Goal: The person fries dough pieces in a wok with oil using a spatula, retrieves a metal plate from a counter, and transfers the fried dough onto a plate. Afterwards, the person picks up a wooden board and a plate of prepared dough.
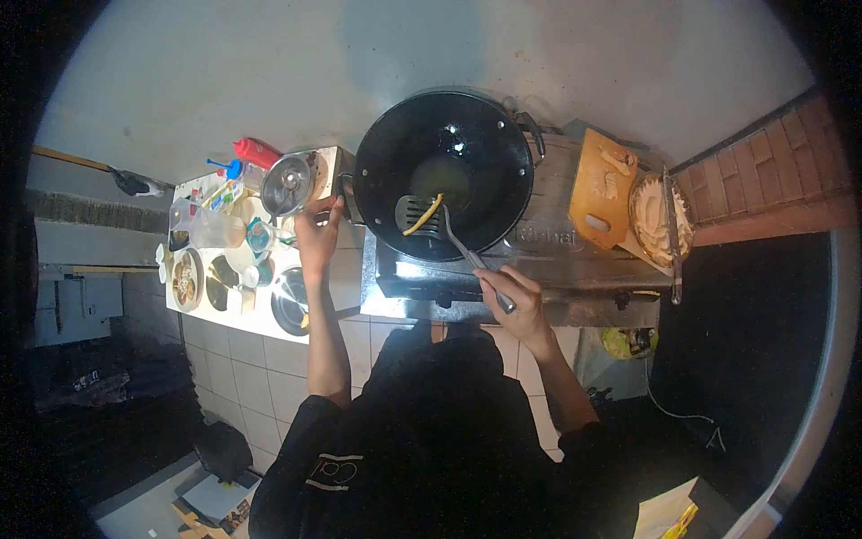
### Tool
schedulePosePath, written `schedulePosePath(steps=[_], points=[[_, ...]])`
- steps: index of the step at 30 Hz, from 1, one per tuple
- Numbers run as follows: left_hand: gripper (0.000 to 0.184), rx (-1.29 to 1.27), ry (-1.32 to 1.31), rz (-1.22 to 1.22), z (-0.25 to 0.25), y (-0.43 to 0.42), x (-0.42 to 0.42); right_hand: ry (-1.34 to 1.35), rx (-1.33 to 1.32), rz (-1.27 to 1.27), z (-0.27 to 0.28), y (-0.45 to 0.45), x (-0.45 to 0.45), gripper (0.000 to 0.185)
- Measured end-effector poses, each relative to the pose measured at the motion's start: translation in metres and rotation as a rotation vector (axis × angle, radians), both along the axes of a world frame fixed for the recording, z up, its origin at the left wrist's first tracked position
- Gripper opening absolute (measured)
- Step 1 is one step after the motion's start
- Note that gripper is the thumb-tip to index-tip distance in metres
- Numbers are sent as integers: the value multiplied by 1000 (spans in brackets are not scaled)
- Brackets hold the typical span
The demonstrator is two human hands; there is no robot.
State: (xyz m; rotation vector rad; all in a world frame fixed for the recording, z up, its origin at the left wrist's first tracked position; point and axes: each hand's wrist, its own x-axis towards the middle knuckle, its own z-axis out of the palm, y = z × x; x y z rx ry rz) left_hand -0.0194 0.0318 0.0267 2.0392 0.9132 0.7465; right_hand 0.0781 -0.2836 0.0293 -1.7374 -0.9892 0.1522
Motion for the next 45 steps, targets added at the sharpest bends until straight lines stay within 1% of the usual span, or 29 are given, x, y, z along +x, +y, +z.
schedulePosePath(steps=[5, 17, 26, 30, 32, 37, 42, 45], points=[[25, -9, 26, 10, 7, -3, 1, -30, -11, -2, 2, 0, 0, 24], [24, -10, 13, 5, 6, -2, 1, -89, -45, 24, 4, -1, 1, 25], [25, 4, 5, 3, 1, 0, 0, -104, -18, 20, -2, 2, -2, 24], [24, -5, 17, 0, 6, -3, 1, -96, -1, -3, -4, 2, -4, 23], [24, -36, 21, 5, 10, -5, 0, -24, -13, -6, -4, 2, -4, 22], [23, -18, 12, -6, 2, -1, 2, -57, -6, -13, 0, 4, -3, 21], [23, -26, 17, -7, 5, -3, 1, -32, 11, 15, -3, 3, -3, 21], [23, 9, 11, 2, 4, -2, 0, -49, 16, 12, -2, 6, -2, 22]])
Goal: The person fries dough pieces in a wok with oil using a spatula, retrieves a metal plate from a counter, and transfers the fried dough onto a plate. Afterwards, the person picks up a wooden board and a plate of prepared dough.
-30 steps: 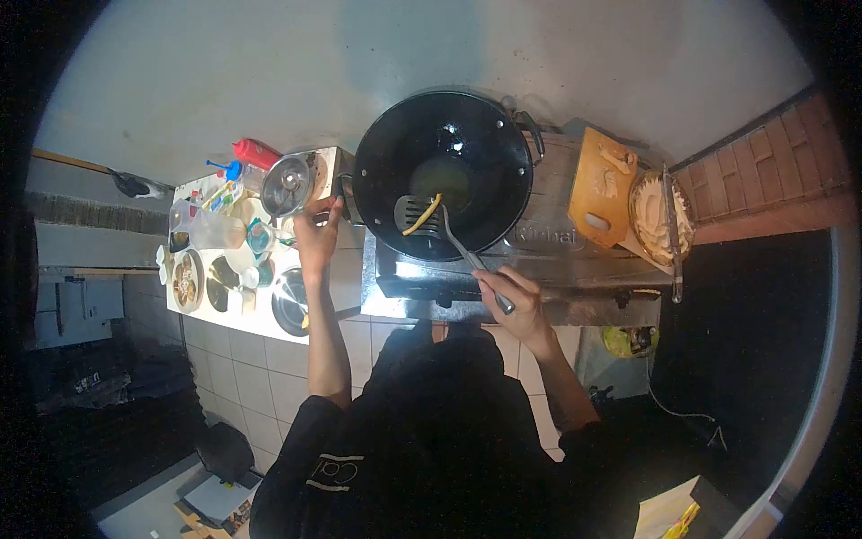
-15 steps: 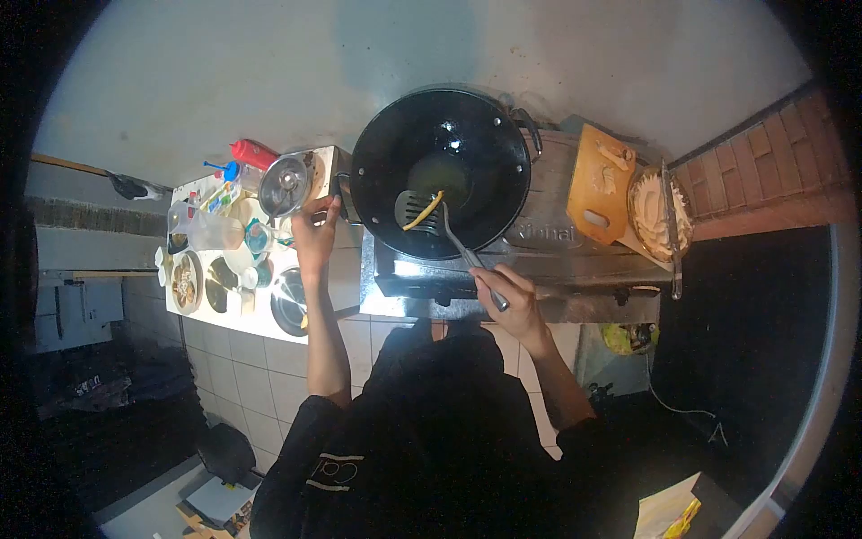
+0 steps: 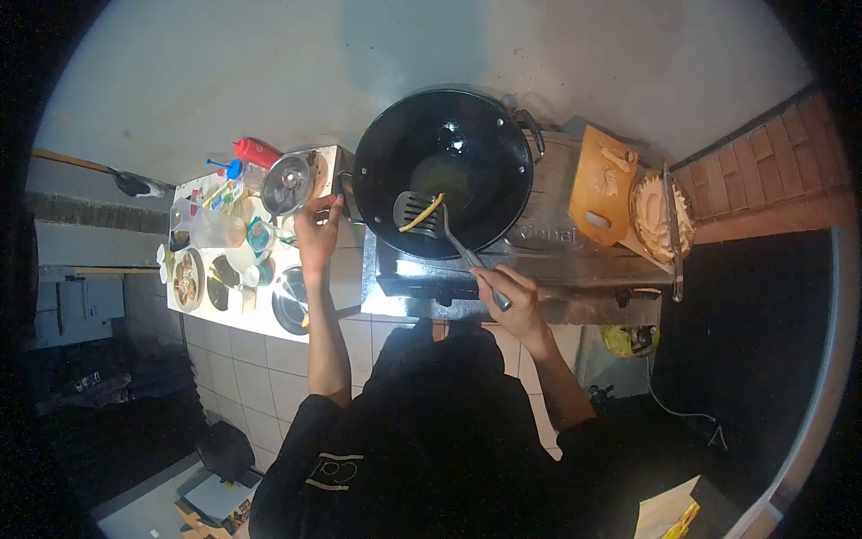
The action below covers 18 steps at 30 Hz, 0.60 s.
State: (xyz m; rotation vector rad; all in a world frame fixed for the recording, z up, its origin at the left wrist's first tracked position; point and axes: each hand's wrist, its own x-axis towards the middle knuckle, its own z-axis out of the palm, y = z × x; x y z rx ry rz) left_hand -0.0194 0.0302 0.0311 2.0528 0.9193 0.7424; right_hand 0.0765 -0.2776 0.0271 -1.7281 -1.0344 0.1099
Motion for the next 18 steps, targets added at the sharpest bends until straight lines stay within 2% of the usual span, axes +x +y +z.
schedulePosePath(steps=[6, 12, 14, 18], points=[[24, -2, 9, 1, -4, 2, -1, -6, -12, -6, 2, 2, -2, 19], [24, 34, -10, -8, -3, 2, -1, 150, -6, -78, -6, 4, -2, 16], [24, -1, -8, 0, 0, -1, -1, 361, 115, -140, -6, 8, -4, 14], [24, -3, -15, 1, 0, -1, 0, 548, 177, -184, -7, 13, -3, 15]])
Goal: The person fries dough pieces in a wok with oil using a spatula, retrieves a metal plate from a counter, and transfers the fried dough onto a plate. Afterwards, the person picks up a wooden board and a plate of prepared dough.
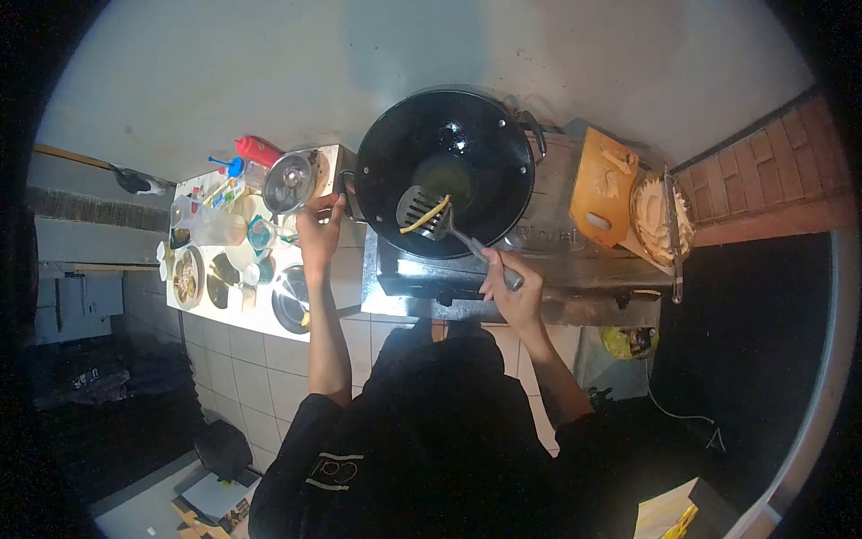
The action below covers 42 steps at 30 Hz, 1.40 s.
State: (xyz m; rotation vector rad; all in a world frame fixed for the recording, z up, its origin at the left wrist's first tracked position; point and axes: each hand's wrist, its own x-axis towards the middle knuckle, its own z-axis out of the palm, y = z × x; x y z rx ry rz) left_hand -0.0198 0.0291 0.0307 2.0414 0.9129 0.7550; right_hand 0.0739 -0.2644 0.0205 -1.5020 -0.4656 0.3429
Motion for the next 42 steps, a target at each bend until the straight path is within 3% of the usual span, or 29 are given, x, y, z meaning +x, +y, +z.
schedulePosePath(steps=[12, 42], points=[[24, -17, 20, 6, -1, 0, -1, 124, 24, -68, 7, 2, 3, 20], [25, -31, 29, 5, -2, 1, 0, -54, -1, 20, 7, -3, 11, 16]])
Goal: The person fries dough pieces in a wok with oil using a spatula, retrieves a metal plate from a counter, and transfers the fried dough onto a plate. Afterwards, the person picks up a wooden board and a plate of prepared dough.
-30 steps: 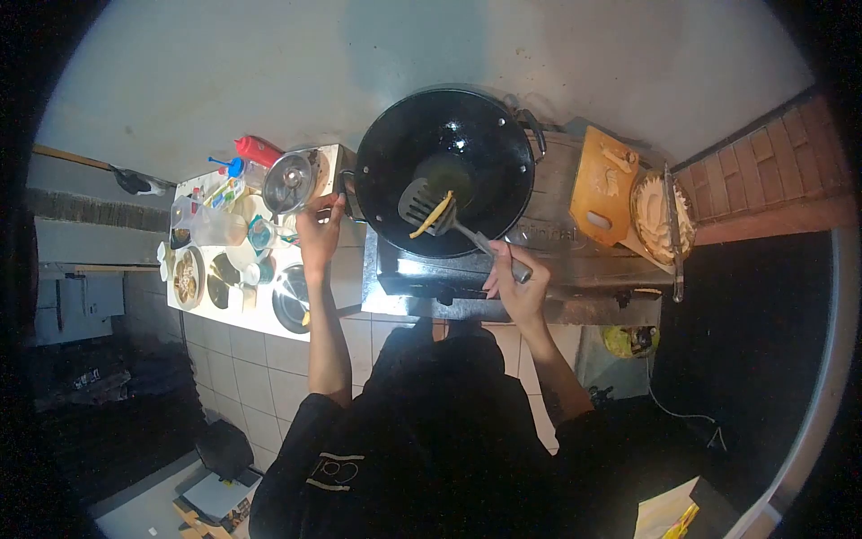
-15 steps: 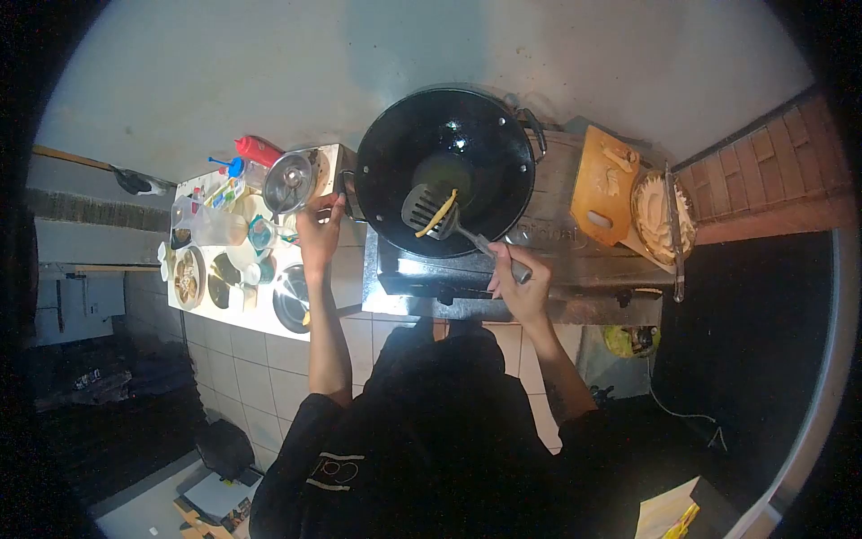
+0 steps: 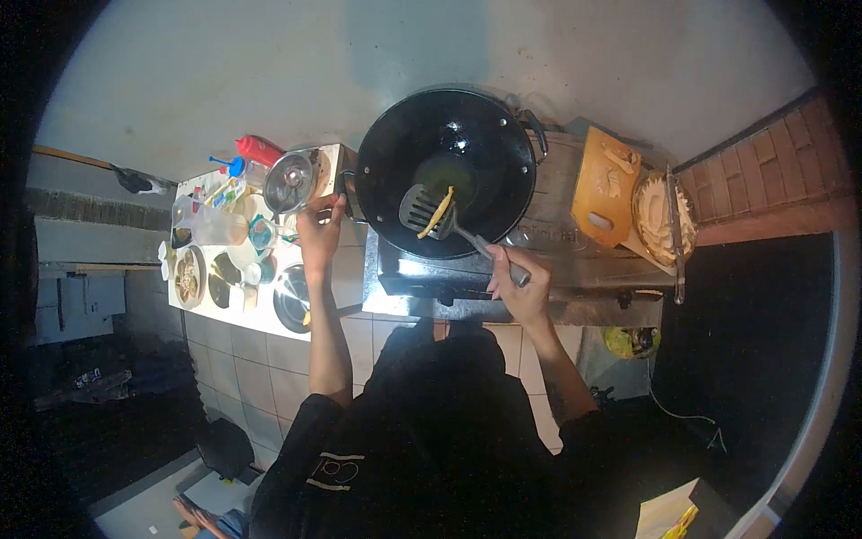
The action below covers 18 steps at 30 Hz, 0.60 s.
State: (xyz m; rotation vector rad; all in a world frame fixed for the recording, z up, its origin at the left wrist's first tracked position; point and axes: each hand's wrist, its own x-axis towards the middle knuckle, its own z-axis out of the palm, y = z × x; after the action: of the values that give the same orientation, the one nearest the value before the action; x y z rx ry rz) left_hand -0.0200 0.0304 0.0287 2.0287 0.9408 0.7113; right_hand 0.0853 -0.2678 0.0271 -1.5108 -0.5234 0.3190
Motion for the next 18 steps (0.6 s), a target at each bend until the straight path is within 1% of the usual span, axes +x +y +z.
schedulePosePath(steps=[6, 8, 11, 15, 18], points=[[26, -29, -14, 3, 2, -2, -1, 27, 9, -23, 1, 1, 2, 17], [25, 8, -25, -31, 2, -2, -1, 105, 3, -42, 2, 0, 3, 19], [25, 11, -20, -14, 3, -3, -1, 148, 4, -68, 8, 2, 4, 22], [25, -19, -39, -18, 1, -3, -2, 140, -4, -96, 12, 1, 6, 24], [26, 30, -32, -23, -3, -1, -3, 137, -4, -129, 15, 3, 8, 23]])
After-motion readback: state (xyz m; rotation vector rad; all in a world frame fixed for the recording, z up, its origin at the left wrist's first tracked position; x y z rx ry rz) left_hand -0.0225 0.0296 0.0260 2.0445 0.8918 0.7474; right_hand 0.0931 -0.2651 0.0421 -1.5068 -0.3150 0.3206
